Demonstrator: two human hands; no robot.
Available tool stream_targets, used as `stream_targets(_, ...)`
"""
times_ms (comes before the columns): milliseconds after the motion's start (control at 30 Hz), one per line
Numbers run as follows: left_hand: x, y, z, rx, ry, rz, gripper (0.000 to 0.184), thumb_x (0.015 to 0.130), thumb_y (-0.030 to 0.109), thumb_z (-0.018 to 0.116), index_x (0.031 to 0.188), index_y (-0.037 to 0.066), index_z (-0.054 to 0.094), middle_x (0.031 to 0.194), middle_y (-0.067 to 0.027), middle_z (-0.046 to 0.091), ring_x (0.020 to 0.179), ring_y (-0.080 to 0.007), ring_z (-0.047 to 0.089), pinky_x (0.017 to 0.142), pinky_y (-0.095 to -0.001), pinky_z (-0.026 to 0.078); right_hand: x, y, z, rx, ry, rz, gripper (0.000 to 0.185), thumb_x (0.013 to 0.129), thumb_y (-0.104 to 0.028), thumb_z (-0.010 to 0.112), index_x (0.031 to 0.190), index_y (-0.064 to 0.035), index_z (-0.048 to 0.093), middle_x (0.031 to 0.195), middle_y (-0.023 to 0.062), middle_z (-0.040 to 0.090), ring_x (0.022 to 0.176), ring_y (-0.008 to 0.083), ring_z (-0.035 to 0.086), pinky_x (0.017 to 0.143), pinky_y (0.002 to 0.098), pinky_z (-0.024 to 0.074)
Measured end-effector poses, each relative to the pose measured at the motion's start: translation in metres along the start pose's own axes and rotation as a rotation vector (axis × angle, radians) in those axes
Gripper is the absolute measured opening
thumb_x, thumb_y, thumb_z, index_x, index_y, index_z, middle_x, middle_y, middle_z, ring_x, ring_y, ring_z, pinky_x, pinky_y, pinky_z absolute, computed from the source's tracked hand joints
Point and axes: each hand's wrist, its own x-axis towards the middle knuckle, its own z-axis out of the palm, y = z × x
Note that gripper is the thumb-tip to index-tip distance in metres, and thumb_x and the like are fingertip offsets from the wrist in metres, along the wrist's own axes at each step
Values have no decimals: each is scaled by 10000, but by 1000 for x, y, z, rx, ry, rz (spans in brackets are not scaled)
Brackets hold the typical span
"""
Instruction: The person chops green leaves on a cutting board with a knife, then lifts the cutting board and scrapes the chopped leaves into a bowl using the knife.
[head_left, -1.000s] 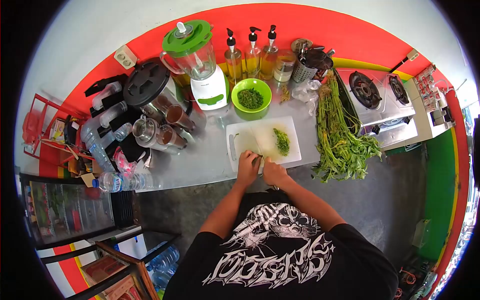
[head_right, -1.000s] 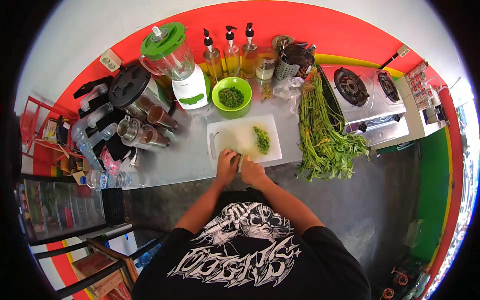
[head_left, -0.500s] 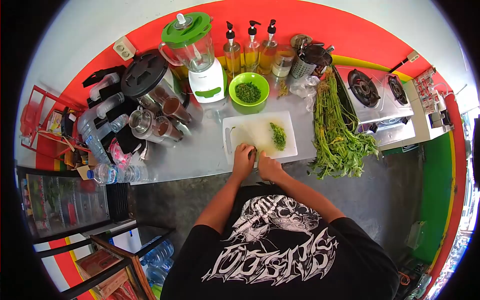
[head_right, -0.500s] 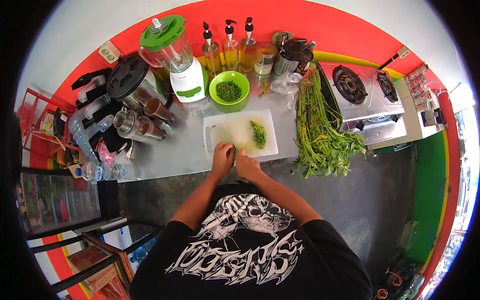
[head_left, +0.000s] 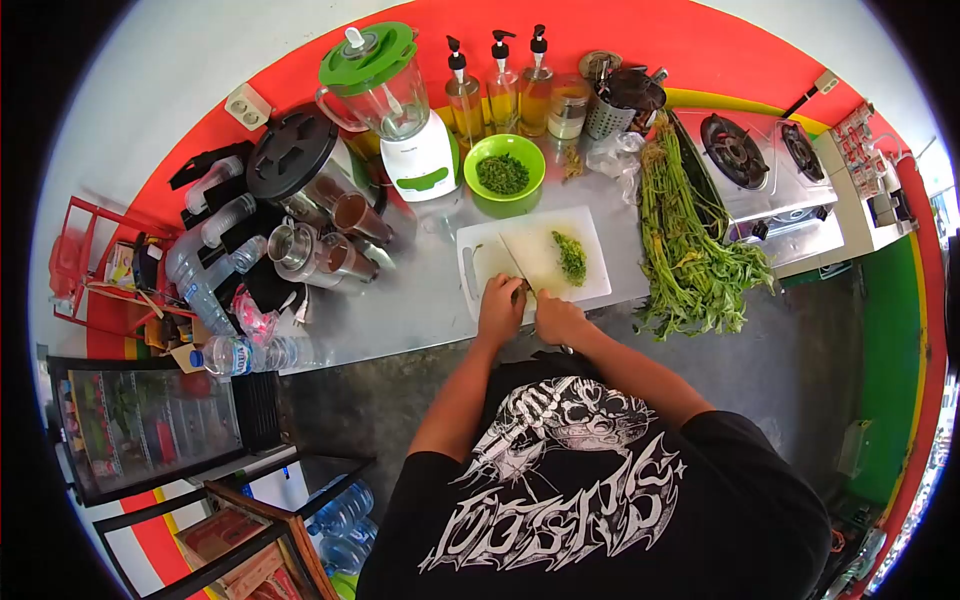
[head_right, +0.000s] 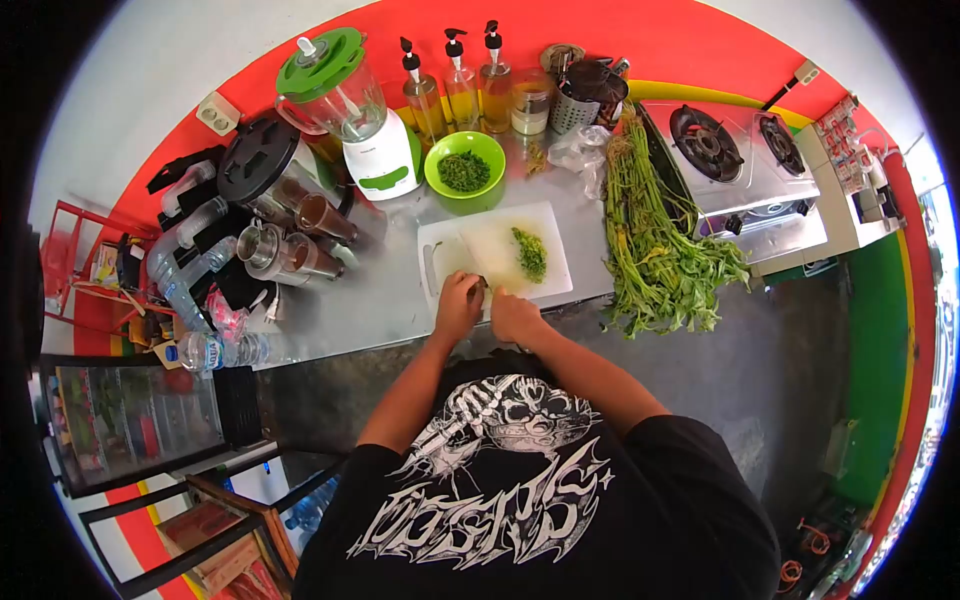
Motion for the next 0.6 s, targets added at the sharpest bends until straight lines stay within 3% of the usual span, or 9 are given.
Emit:
stream_targets(300, 1, -9, -1, -65, -25, -12, 139, 838, 106, 675, 930, 3, 658, 846, -136, 564, 839, -320, 549, 752, -404, 442, 0, -2, 1, -2, -37, 31, 305, 899, -131, 508, 1148, 35, 448, 1038, 318, 666, 997, 470, 663, 883, 535, 517)
stream_targets(333, 0, -9, 1, -69, 0, -10, 135, 829, 93, 681, 927, 3, 658, 841, -137, 560, 817, -316, 545, 736, -405, 439, -4, -4, 1, -10, -44, 40, 335, 875, -123, 557, 1150, 35, 450, 1045, 303, 673, 1015, 451, 668, 892, 512, 524)
stream_targets(367, 0, -10, 1, -64, -3, -9, 146, 817, 85, 692, 934, 7, 653, 854, -135, 571, 819, -311, 552, 742, -397, 446, -10, -6, 1, -18, -54, 52, 369, 851, -116, 606, 1151, 36, 453, 1051, 288, 679, 1032, 431, 673, 901, 489, 532)
stream_targets(433, 1, -4, 2, -100, 54, -52, 161, 807, 78, 701, 941, 10, 645, 875, -129, 588, 834, -309, 565, 755, -391, 456, -13, -7, 4, -30, -54, 63, 375, 844, -114, 611, 1148, 36, 452, 1037, 280, 684, 1004, 426, 684, 886, 483, 540)
stream_targets(533, -1, -5, -3, -60, -22, -80, 170, 811, 93, 709, 939, 8, 636, 909, -132, 600, 877, -318, 577, 783, -391, 466, -4, -6, 5, -36, -16, 29, 386, 836, -119, 622, 1148, 30, 450, 1032, 272, 686, 985, 417, 690, 862, 490, 546)
stream_targets(567, -1, -5, -3, -48, 13, -28, 182, 812, 99, 711, 947, 0, 639, 917, -140, 601, 909, -331, 579, 797, -398, 464, -3, -5, 4, -28, -35, 30, 296, 892, -106, 530, 1143, 26, 449, 1038, 291, 681, 1005, 442, 674, 874, 516, 527)
stream_targets(600, -2, -7, -4, -49, 4, -10, 183, 811, 95, 710, 953, -3, 647, 922, -142, 603, 921, -336, 579, 805, -402, 464, -5, -7, 2, -24, -27, 38, 293, 893, -109, 528, 1143, 25, 452, 1038, 288, 682, 1004, 440, 674, 874, 515, 527)
